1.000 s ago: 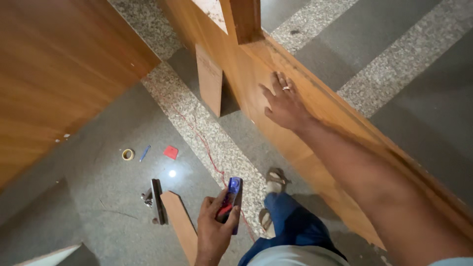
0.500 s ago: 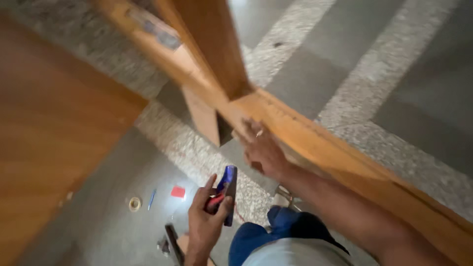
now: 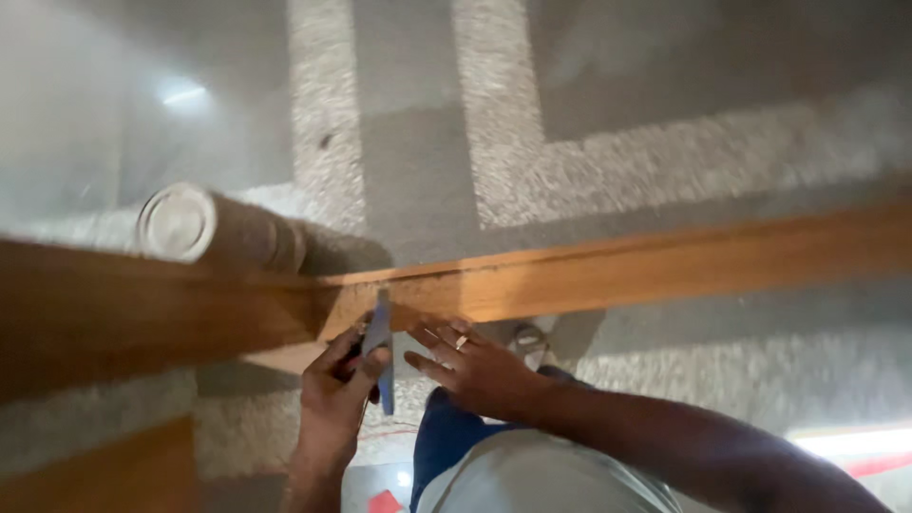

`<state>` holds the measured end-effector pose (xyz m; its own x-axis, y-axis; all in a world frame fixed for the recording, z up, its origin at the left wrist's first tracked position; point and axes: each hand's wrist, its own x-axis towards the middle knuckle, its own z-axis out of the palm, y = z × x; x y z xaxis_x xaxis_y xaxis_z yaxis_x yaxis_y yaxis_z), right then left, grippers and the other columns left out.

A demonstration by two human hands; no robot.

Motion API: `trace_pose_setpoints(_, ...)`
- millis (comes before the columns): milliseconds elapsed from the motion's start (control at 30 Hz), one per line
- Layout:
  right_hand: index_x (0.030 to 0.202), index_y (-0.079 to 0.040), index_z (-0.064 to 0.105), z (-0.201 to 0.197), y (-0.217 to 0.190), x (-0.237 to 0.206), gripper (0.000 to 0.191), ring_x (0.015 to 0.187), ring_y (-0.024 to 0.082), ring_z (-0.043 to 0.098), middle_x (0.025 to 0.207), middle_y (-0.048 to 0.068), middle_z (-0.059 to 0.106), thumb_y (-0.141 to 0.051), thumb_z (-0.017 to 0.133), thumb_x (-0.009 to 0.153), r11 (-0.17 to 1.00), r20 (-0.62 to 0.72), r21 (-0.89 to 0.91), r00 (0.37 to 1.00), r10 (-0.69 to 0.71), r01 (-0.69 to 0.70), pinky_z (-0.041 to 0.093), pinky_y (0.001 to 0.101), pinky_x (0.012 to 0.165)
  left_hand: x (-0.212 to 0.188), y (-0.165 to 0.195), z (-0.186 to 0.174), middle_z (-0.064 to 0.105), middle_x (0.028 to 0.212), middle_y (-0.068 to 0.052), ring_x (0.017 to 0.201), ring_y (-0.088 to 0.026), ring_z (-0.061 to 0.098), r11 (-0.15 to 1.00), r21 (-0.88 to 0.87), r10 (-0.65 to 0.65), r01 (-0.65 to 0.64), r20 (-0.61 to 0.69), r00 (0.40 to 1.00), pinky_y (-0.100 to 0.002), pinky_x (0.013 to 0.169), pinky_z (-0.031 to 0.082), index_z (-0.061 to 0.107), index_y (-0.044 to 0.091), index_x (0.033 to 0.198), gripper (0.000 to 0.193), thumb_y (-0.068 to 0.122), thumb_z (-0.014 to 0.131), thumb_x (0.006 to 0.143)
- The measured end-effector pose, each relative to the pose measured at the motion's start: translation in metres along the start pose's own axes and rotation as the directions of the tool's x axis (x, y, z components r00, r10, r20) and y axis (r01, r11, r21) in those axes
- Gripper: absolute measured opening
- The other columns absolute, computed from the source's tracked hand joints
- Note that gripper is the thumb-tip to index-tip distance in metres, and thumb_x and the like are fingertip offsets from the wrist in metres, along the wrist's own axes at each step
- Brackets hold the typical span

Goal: The person sands a long wooden plank using a sanding block and sandpaper. They work along the length of the plank, smoothing the surface and edges while standing on a tiled floor.

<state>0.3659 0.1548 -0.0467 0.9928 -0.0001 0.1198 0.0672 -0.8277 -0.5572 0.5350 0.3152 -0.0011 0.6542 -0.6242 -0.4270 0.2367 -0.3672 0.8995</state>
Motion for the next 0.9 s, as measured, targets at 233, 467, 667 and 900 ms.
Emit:
trace_pose_setpoints(233, 0.149, -0.006, 0.05, 0.033, -0.036, 0.013, 0.069, 0.146, 0.044, 0.04, 0.156, 0.027, 0.04, -0.018, 0.067, 0.083, 0.94, -0.256, -0.211, 0.943, 0.211, -0.268, 0.03, 0.0534, 0.12, 0.043, 0.047, -0.022, 0.06, 0.13, -0.022, 0.114, -0.042, 0.058, 0.332, 0.662, 0.505, -0.672, 0.477, 0.719, -0.051, 0.1, 0.043, 0.063, 0.003, 0.132, 0.067, 0.022, 0.087, 0.072)
trace_pose_setpoints(467, 0.151, 0.0, 0.045, 0.051, -0.063, 0.025, 0.074, 0.143, 0.041, 0.041, 0.153, 0.025, 0.041, -0.021, 0.068, 0.084, 0.885, -0.366, -0.123, 0.849, 0.381, -0.449, 0.029, 0.0513, 0.122, 0.052, 0.047, -0.023, 0.061, 0.132, -0.02, 0.123, -0.043, 0.055, 0.422, 0.456, 0.481, -0.784, 0.62, 0.619, -0.048, 0.104, 0.044, 0.059, 0.007, 0.136, 0.06, 0.015, 0.081, 0.081)
trace_pose_setpoints(667, 0.15, -0.004, 0.047, 0.071, -0.065, 0.033, 0.072, 0.139, 0.039, 0.041, 0.147, 0.02, 0.044, -0.026, 0.07, 0.085, 0.747, -0.464, -0.236, 0.747, 0.475, -0.622, 0.03, 0.0554, 0.118, 0.063, 0.044, -0.012, 0.062, 0.125, -0.022, 0.115, -0.042, 0.057, 0.456, 0.521, 0.478, -0.722, 0.541, 0.692, -0.049, 0.099, 0.045, 0.061, 0.004, 0.134, 0.06, 0.017, 0.082, 0.08)
trace_pose_setpoints(900, 0.15, -0.005, 0.049, 0.076, -0.066, 0.035, 0.067, 0.144, 0.032, 0.04, 0.152, 0.015, 0.043, -0.029, 0.069, 0.09, 0.735, -0.485, -0.208, 0.721, 0.496, -0.646, 0.027, 0.0541, 0.122, 0.068, 0.041, -0.01, 0.063, 0.124, -0.02, 0.117, -0.042, 0.055, 0.375, 0.479, 0.543, -0.794, 0.58, 0.607, -0.052, 0.102, 0.043, 0.062, 0.004, 0.133, 0.057, 0.021, 0.082, 0.082)
